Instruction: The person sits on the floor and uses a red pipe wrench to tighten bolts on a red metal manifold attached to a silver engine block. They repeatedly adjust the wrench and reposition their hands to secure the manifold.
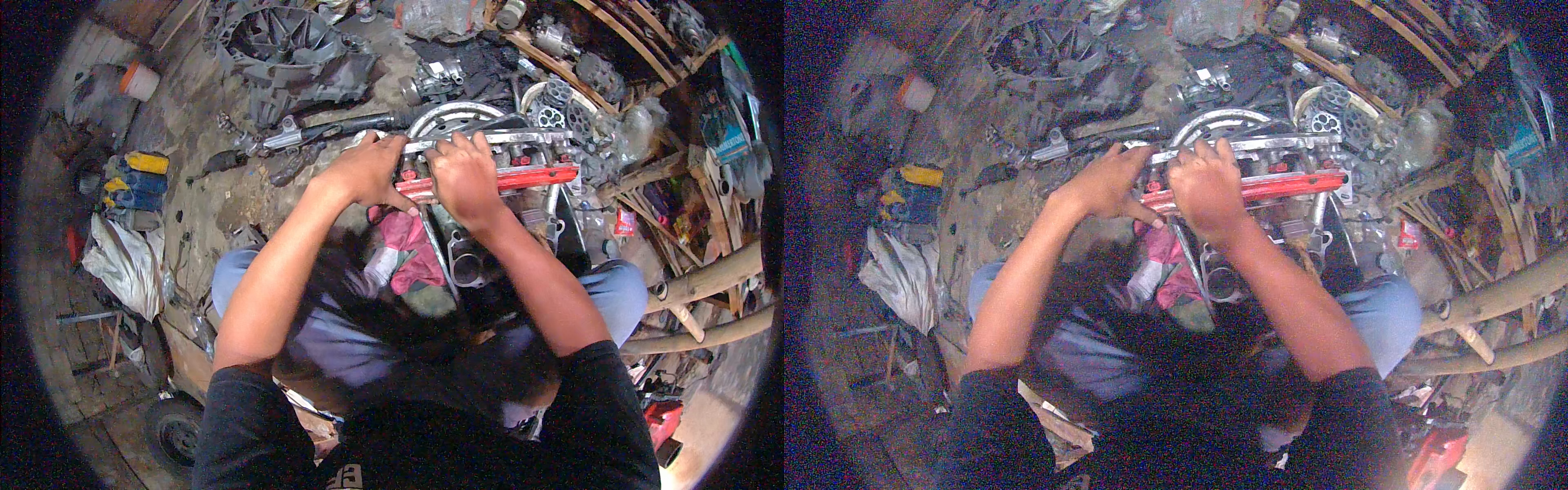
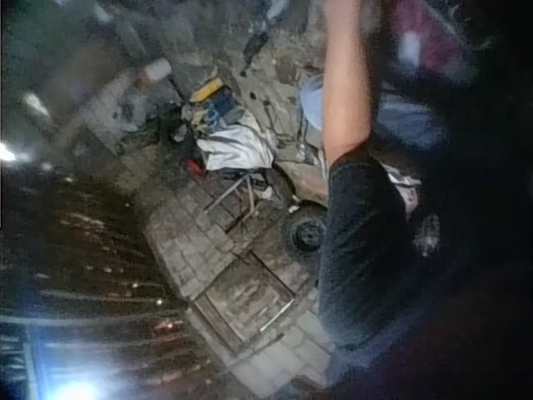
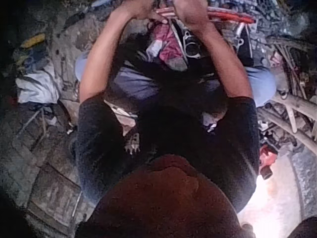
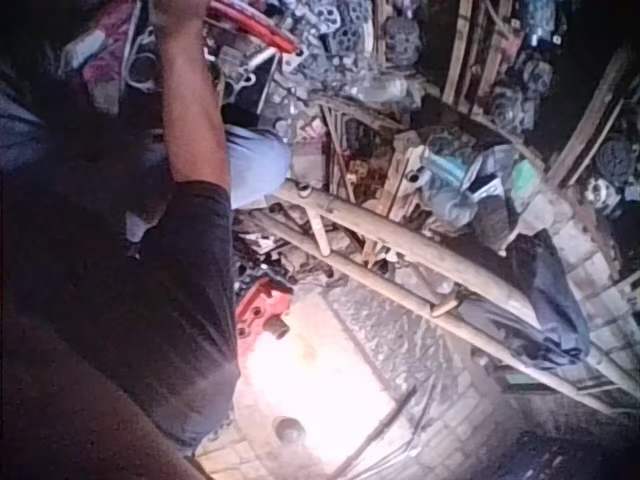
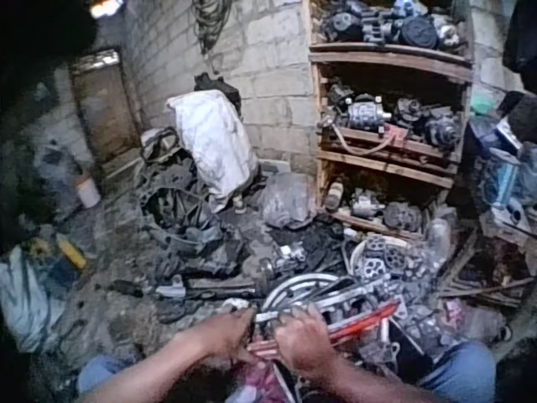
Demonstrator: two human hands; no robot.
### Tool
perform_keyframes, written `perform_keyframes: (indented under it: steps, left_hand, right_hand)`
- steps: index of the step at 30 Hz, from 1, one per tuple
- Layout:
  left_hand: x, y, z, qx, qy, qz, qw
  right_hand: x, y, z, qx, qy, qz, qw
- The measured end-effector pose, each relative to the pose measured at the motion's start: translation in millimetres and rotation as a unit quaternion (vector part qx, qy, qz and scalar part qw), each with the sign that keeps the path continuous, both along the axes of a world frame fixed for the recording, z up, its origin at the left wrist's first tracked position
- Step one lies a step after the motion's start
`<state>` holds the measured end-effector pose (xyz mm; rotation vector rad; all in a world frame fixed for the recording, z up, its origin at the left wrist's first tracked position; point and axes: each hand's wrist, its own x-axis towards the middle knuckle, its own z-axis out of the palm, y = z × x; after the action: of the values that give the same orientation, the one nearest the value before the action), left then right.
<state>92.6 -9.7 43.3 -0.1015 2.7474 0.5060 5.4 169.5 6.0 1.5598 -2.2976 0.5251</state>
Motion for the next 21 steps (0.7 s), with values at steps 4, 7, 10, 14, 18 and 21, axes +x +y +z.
perform_keyframes:
  steps: [4,7,10,14,18,21]
  left_hand:
    - [1,-1,-4,0.001,0.019,0.001,1.000]
    - [3,-1,-2,-0.025,0.011,0.006,1.000]
    - [3,1,-2,-0.028,0.026,0.001,0.999]
    - [0,1,5,-0.017,-0.021,0.008,1.000]
    - [1,-7,-7,-0.005,0.020,-0.010,1.000]
    - [2,-1,-2,-0.057,-0.026,0.025,0.998]
  right_hand:
    - [1,-1,2,0.009,0.009,-0.003,1.000]
    - [0,-3,13,0.076,-0.014,0.010,0.997]
    - [1,-3,10,0.062,0.002,-0.008,0.998]
    - [-7,-4,11,0.112,-0.009,0.024,0.993]
    - [-9,-2,16,0.070,0.009,0.016,0.997]
    - [-6,-3,16,0.136,0.007,0.032,0.990]
